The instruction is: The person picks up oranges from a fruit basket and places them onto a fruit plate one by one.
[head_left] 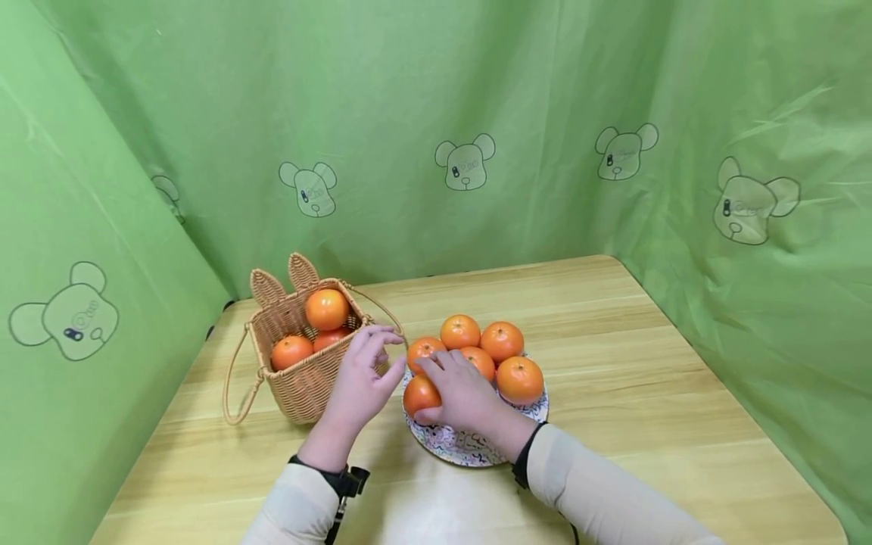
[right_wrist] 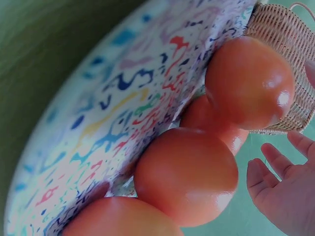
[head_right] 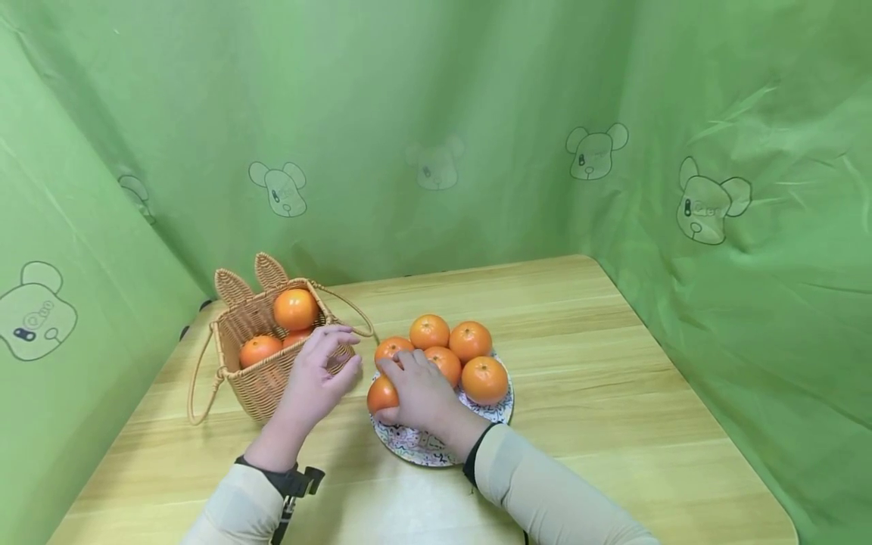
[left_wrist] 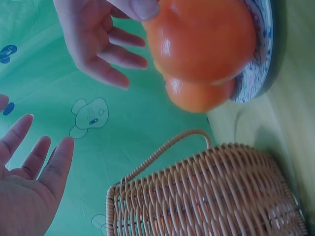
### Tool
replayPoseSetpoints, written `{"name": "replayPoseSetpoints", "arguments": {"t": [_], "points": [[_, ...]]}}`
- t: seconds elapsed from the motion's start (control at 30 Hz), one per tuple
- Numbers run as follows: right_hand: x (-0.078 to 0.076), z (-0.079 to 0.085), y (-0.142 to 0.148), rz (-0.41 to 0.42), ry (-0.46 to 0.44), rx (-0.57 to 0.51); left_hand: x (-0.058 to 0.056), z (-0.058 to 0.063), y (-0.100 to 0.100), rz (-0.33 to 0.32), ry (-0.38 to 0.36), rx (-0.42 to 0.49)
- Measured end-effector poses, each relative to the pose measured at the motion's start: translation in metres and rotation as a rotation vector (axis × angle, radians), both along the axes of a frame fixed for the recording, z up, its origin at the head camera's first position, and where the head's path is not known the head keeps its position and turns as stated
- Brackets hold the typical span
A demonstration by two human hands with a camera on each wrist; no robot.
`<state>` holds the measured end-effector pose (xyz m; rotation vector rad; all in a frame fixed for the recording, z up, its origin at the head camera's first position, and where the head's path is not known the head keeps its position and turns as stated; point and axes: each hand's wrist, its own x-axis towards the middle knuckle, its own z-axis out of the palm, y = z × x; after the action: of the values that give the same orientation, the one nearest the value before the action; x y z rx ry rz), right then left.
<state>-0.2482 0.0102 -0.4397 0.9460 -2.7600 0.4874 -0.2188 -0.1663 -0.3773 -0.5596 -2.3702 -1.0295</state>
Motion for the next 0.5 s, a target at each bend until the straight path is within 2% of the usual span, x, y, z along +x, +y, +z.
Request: {"name": "replayPoseSetpoints", "arguments": {"t": [0.13,0.3,0.5], "points": [[0.001,0.006,0.001,0.004,-0.008,-0.002,-0.006,0.002,-0.006,0.025,-0.012,0.011],[0.004,0.016,0.002,0.004,-0.020,-0.027,-0.014,0.008,-0.015,0.046,-0.082,0.083],[0.007,0.027,0.003,-0.003,-0.037,-0.069,-0.023,0.012,-0.029,0.093,-0.106,0.147]]}}
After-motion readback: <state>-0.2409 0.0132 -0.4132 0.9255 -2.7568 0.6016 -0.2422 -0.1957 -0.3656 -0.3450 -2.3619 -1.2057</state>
